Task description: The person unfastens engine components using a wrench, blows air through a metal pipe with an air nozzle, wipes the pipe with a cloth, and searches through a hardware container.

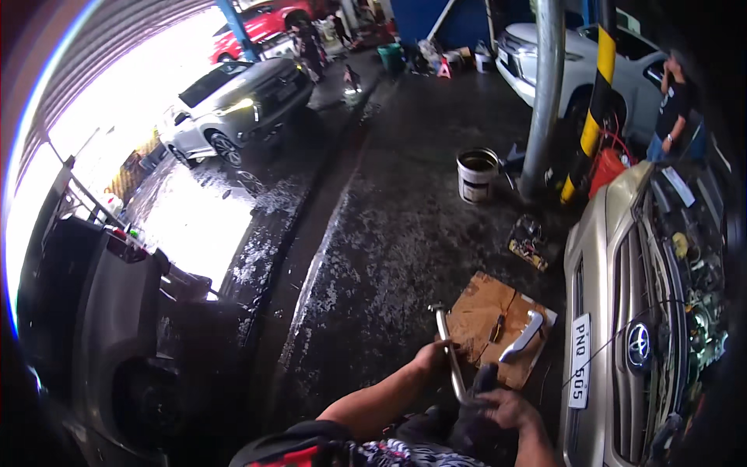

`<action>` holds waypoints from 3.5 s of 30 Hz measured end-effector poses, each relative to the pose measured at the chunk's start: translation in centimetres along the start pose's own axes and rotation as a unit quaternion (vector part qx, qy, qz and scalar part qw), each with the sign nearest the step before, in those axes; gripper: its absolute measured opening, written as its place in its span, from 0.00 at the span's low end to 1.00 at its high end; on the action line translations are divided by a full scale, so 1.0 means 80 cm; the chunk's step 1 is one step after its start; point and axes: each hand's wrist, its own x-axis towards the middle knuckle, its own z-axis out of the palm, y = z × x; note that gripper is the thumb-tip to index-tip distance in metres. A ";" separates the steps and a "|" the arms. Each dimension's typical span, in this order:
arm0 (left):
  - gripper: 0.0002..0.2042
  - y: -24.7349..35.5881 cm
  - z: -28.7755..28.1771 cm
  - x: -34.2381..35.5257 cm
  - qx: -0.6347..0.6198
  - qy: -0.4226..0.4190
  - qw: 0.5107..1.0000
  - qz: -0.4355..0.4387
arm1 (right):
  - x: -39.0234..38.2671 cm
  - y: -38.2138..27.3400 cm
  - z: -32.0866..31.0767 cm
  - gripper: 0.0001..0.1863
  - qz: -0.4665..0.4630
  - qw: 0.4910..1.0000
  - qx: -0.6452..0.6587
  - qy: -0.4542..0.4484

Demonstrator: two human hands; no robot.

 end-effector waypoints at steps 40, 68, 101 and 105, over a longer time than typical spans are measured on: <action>0.10 -0.845 -0.165 -0.565 0.641 -0.558 0.478 -0.221 | -0.616 -0.240 1.279 0.13 0.631 0.135 0.435 0.627; 0.05 -1.300 -0.916 -1.208 0.628 -0.703 -0.061 -0.329 | -0.492 -0.398 1.787 0.20 0.318 -0.396 0.559 0.656; 0.06 -2.150 -1.562 -1.892 0.705 -0.660 0.145 -0.215 | -1.488 -0.693 2.877 0.23 0.366 -0.272 0.596 0.661; 0.07 -2.284 -1.613 -1.969 0.720 -0.642 0.193 -0.179 | -1.776 -0.688 3.104 0.23 0.546 -0.113 0.508 0.656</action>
